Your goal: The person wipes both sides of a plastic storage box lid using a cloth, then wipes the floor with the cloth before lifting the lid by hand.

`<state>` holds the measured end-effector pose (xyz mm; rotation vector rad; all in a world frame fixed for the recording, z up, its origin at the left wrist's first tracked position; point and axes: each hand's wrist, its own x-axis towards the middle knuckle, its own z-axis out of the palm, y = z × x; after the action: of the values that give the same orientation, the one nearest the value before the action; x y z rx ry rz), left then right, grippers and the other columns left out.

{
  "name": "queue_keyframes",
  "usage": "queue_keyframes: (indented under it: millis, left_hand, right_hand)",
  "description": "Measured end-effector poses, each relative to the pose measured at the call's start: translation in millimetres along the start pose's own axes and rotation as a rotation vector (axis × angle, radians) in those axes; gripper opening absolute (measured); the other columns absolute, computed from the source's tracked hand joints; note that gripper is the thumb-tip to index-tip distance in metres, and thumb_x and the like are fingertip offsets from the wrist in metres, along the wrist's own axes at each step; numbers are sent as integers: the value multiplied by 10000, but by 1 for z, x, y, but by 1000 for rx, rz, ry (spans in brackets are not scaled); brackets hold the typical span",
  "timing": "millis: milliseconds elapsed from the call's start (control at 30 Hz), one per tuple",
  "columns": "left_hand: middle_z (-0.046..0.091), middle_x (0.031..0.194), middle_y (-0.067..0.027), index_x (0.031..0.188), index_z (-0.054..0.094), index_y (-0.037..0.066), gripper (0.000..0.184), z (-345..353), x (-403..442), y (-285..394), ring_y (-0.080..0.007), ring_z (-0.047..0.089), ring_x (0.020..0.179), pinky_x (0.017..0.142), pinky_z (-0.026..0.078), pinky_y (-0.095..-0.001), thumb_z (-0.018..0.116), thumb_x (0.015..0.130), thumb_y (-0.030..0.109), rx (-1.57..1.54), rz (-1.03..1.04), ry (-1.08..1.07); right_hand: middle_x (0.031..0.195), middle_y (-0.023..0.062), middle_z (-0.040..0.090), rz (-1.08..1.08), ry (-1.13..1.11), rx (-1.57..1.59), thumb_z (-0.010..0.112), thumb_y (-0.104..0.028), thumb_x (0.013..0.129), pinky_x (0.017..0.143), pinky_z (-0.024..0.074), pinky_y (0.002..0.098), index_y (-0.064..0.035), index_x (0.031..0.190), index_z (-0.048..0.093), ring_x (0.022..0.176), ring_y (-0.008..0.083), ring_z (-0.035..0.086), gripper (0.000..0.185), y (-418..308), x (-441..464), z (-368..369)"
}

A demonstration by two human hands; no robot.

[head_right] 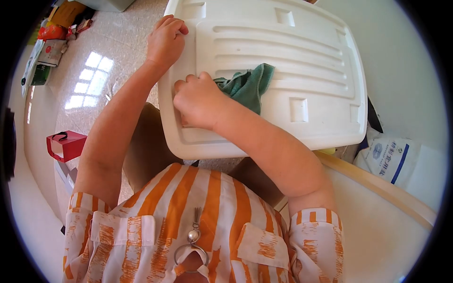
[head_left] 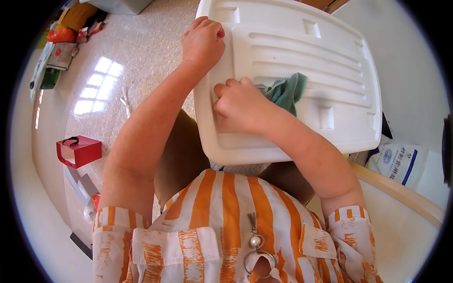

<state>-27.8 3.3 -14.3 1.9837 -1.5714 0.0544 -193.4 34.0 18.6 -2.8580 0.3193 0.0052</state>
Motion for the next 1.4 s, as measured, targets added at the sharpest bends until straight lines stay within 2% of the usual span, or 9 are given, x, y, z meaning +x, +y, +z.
queue_keyframes:
  millis: [367, 467, 533, 633, 967, 1033, 1267, 1333, 1400]
  left_hand:
    - [629, 940, -23, 756, 603, 94, 155, 4, 1, -2, -267, 513, 1102, 852, 430, -419, 460, 750, 33, 27, 62, 64]
    - [624, 993, -14, 774, 632, 99, 123, 6, 3, -2, -235, 452, 1156, 919, 346, -462, 520, 738, 64, -40, -8, -44]
    - [623, 914, -6, 749, 611, 112, 147, 7, 1, 0, -244, 525, 1054, 825, 434, -412, 479, 745, 46, 65, 47, 92]
    - [610, 940, -88, 729, 621, 78, 85, 0, 4, 4, -277, 541, 1015, 860, 419, -411, 540, 736, 53, -39, -20, -4]
    - [607, 895, -79, 680, 601, 83, 98, 2, 3, 3, -284, 521, 1021, 827, 419, -430, 523, 713, 35, -33, 41, 113]
    - [624, 901, -23, 751, 613, 103, 136, 2, 4, 0, -261, 533, 1039, 824, 436, -412, 488, 745, 48, 49, 36, 53]
    - [613, 901, -87, 680, 596, 83, 86, 4, 0, -4, -277, 509, 1057, 849, 413, -430, 531, 703, 31, -92, 5, 40]
    - [618, 881, -58, 752, 605, 84, 124, 16, 5, -13, -288, 539, 1019, 828, 438, -408, 488, 746, 44, 25, 118, 139]
    - [623, 897, -89, 749, 613, 63, 94, 15, 8, -18, -308, 538, 1031, 829, 454, -426, 534, 707, 35, 8, 152, 32]
  right_hand:
    - [785, 51, 595, -25, -42, -23, 720, -190, 591, 699, 384, 385, -90, 690, 696, 826, 249, 560, 143, -5, 6, -5]
    - [789, 55, 593, -9, -64, -25, 706, -173, 605, 700, 375, 394, -89, 691, 697, 821, 256, 553, 120, -6, 6, -6]
    - [793, 58, 593, -8, -59, -20, 700, -165, 610, 703, 370, 397, -89, 691, 697, 819, 259, 551, 111, -6, 4, -5]
    - [802, 63, 591, -5, -30, -6, 695, -158, 612, 718, 367, 386, -86, 692, 697, 827, 254, 547, 107, -8, 0, -4]
    - [809, 54, 571, 38, 217, 93, 684, -144, 630, 741, 365, 365, -85, 691, 688, 845, 238, 539, 85, -1, -9, 9]
    - [811, 52, 567, 11, 219, 169, 691, -150, 631, 741, 364, 363, -85, 690, 686, 844, 235, 538, 88, 4, -13, 6]
    - [872, 50, 562, 12, 50, 55, 719, -201, 602, 744, 374, 386, -91, 712, 672, 877, 241, 527, 163, -4, -5, 0]
    - [903, 57, 586, 14, 20, 8, 717, -243, 600, 746, 374, 418, -96, 724, 683, 907, 254, 538, 195, -5, -3, 0]
    - [913, 65, 614, 48, -62, -40, 710, -276, 582, 741, 381, 425, -128, 735, 693, 932, 259, 554, 213, -7, -1, -2]
